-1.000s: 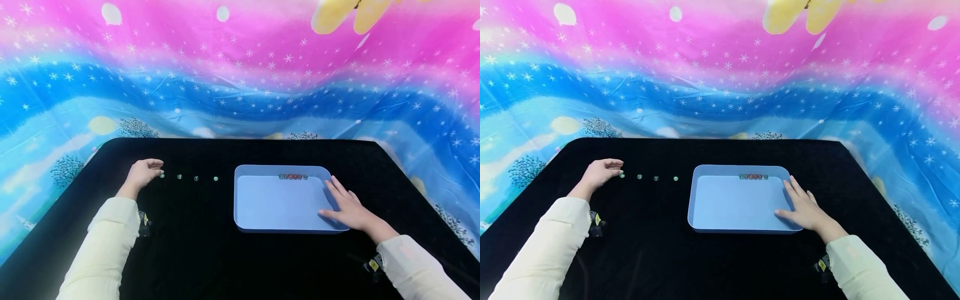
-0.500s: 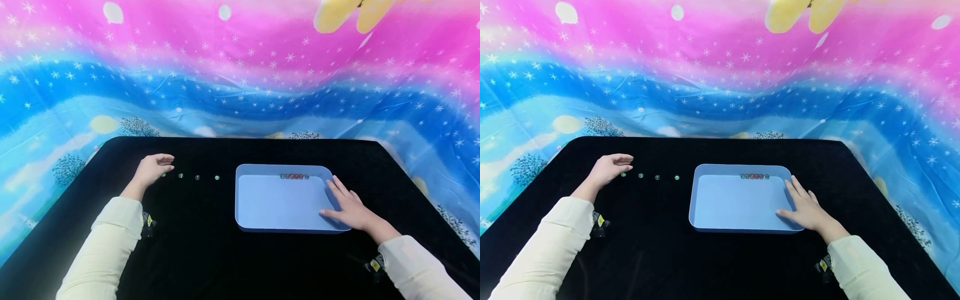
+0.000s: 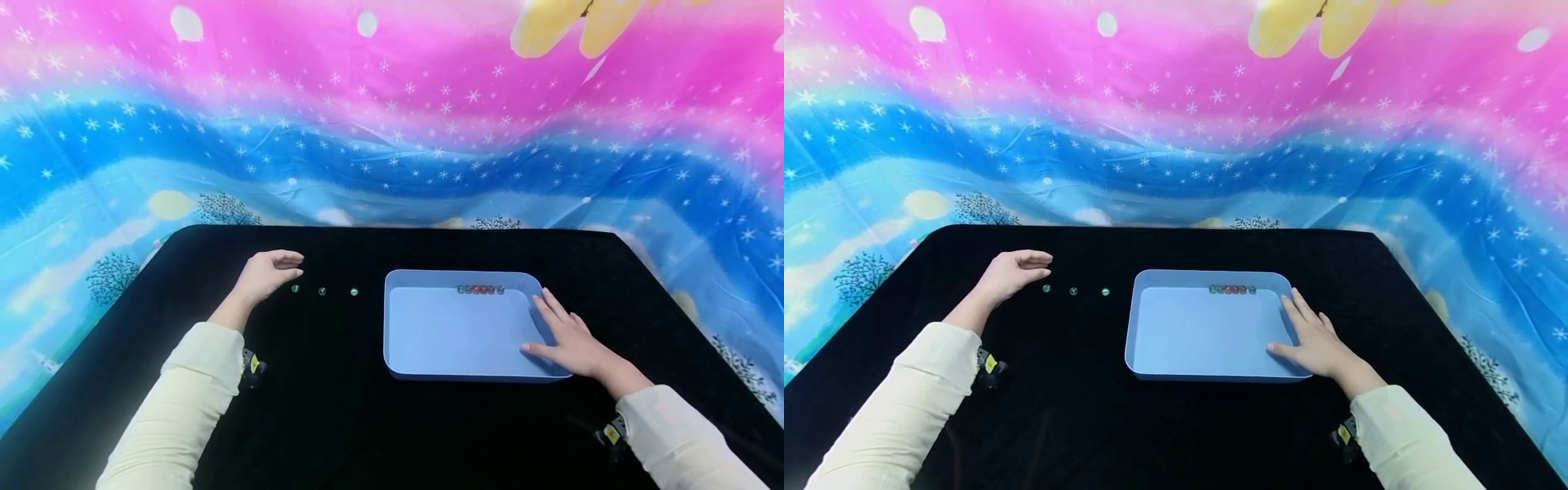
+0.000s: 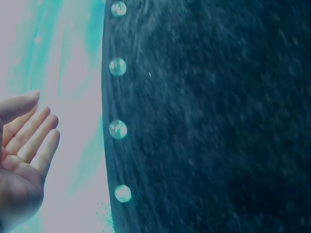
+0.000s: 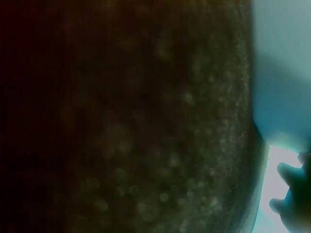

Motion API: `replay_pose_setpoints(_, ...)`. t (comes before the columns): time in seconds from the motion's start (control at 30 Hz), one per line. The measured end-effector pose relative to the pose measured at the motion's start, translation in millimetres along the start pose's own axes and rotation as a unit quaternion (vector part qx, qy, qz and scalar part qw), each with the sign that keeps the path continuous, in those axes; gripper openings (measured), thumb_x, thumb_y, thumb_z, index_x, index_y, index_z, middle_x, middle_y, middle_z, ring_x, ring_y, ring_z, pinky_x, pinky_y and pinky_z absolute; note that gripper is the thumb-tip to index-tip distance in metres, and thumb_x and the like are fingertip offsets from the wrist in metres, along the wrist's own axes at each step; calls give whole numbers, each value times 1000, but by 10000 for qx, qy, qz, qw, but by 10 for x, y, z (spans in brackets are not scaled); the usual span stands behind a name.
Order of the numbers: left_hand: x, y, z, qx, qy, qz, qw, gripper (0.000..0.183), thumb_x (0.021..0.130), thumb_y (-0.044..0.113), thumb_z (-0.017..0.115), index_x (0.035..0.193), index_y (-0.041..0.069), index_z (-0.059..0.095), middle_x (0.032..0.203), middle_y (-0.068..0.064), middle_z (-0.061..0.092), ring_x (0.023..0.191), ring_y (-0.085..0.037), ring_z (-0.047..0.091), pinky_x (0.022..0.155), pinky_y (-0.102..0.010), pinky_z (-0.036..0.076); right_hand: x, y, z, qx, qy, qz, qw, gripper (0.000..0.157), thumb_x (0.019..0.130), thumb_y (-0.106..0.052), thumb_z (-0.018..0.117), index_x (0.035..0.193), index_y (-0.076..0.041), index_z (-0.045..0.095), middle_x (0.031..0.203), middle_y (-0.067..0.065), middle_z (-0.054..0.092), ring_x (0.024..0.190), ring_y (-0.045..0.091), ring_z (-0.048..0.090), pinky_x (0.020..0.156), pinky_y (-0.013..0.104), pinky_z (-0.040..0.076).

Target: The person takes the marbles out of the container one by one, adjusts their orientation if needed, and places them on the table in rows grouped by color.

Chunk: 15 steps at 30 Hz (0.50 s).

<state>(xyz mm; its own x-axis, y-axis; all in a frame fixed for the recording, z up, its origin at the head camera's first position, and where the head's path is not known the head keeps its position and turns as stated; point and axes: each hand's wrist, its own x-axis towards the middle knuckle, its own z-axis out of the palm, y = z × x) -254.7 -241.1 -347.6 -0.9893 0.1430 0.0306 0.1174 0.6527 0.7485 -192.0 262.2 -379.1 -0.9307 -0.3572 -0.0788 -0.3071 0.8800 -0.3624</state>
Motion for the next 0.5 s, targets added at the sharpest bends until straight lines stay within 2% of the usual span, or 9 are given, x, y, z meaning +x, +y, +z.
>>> replay_pose_setpoints(0.5,41,263,163,-303,-204,452,9983,34,84,18,58,115,5,54,113,-15,55,103,-24,51,83,-41,41,6,19,4,-16,-3,16,10000,92,77,-51,55,137,3,9,140,22,-6,124,44,6,90,63,6)
